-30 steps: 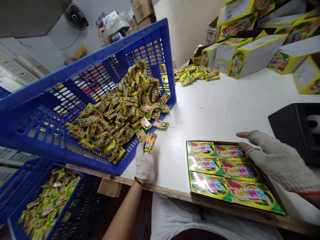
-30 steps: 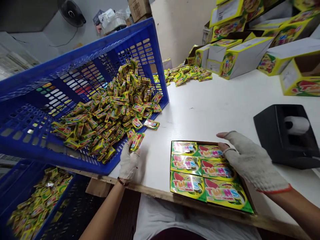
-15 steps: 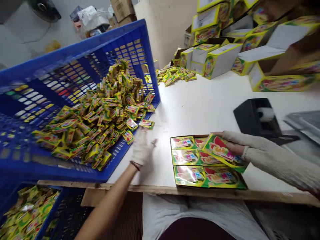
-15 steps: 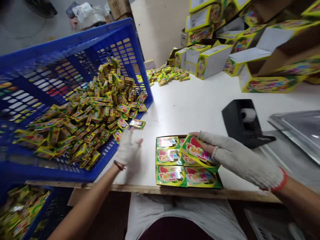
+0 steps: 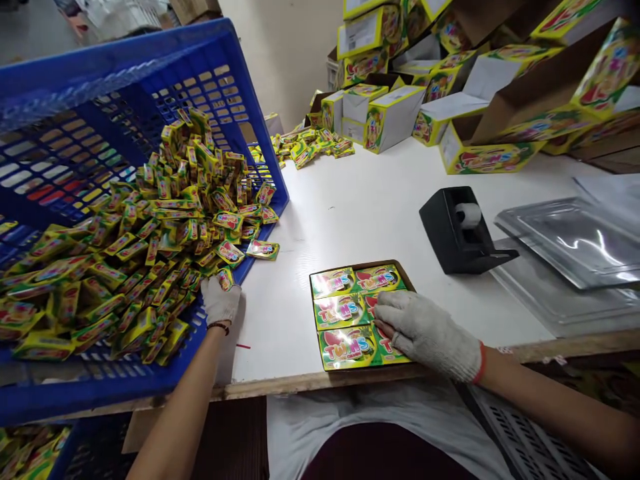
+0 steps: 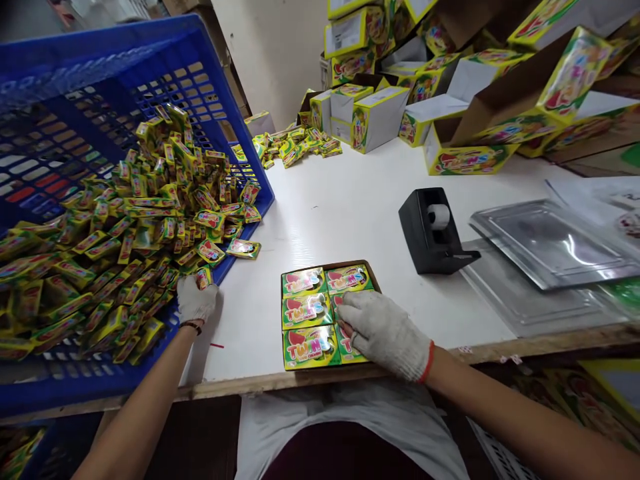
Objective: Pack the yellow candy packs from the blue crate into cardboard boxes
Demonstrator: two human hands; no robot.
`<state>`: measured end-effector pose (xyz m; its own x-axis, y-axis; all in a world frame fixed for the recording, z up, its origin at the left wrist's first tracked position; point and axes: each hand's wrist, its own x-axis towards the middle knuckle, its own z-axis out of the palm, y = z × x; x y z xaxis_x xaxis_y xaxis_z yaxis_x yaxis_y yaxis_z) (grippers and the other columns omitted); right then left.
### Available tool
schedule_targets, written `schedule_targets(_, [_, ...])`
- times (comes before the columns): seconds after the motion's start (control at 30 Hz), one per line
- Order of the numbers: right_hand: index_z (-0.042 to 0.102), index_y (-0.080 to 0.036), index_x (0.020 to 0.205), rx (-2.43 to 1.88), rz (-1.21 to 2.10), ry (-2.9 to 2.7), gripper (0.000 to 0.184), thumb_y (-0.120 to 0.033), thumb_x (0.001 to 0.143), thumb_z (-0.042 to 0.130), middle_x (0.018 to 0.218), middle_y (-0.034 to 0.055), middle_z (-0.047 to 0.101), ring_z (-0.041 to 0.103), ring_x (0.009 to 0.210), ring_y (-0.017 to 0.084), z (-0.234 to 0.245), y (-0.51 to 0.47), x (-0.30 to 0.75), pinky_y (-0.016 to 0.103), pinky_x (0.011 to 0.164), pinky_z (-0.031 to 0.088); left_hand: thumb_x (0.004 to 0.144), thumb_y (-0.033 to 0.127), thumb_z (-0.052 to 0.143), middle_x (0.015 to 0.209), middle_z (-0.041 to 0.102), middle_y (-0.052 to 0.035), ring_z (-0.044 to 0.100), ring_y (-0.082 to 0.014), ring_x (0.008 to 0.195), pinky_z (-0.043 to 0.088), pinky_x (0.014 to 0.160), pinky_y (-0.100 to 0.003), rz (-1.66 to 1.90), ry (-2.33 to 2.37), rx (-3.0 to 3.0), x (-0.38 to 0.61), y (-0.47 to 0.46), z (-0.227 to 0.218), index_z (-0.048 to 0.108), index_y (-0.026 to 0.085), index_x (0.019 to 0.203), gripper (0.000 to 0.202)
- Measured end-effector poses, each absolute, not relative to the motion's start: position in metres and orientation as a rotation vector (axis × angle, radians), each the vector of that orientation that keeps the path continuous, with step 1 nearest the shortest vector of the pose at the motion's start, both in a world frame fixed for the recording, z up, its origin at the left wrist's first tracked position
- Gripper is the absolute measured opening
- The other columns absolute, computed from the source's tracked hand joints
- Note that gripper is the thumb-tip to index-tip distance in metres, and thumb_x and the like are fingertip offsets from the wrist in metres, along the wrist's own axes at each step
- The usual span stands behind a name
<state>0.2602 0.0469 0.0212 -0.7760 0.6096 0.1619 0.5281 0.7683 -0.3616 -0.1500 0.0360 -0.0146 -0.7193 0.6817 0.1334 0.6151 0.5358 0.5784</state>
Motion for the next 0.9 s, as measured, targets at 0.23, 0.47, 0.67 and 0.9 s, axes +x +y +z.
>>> schedule_targets(0.23, [0.059,-0.021,0.075,-0.92,0.424,-2.618,0.02,-0.014,0.088,0.046,0.078,0.0063,0.061,0.054,0.07,0.019,0.018,0.046,0.263,0.033,0.065,0.044,0.082,0.036,0.05,0.098,0.069,-0.0097,0.067,-0.0255,0.097,0.055,0.088,-0.042,1.326,2.166,0.858,-0.102,0.019,0.013,0.061,0.016,0.101,0.03])
schedule_targets(0.47, [0.067,-0.023,0.085,-1.01,0.631,-2.26,0.028,-0.032,0.095,0.043,0.086,0.0092,0.067,0.062,0.084,0.024,0.046,0.045,0.251,0.039,0.078,0.052,0.083,0.05,0.063,0.108,0.072,-0.0123,0.07,-0.0272,0.097,0.055,0.091,-0.046,1.252,0.941,0.466,0.022,-0.002,0.049,0.065,0.016,0.105,0.04])
schedule_targets(0.67, [0.066,-0.019,0.113,-1.073,1.52,-1.788,0.054,-0.064,0.084,0.055,0.107,0.0102,0.071,0.068,0.089,0.027,0.073,0.05,0.23,0.039,0.077,0.057,0.076,0.058,0.075,0.114,0.07,-0.0103,0.066,-0.0287,0.11,0.052,0.098,-0.043,1.203,0.738,0.58,0.084,-0.005,0.065,0.061,0.018,0.117,0.059])
schedule_targets(0.9, [0.067,-0.024,0.107,-1.055,1.528,-1.581,0.054,-0.067,0.075,0.07,0.106,0.008,0.072,0.068,0.095,0.026,0.073,0.064,0.26,0.038,0.082,0.058,0.07,0.054,0.083,0.133,0.059,-0.015,0.057,-0.0303,0.125,0.045,0.105,-0.044,1.179,0.983,0.909,0.058,0.006,0.059,0.053,0.019,0.129,0.075])
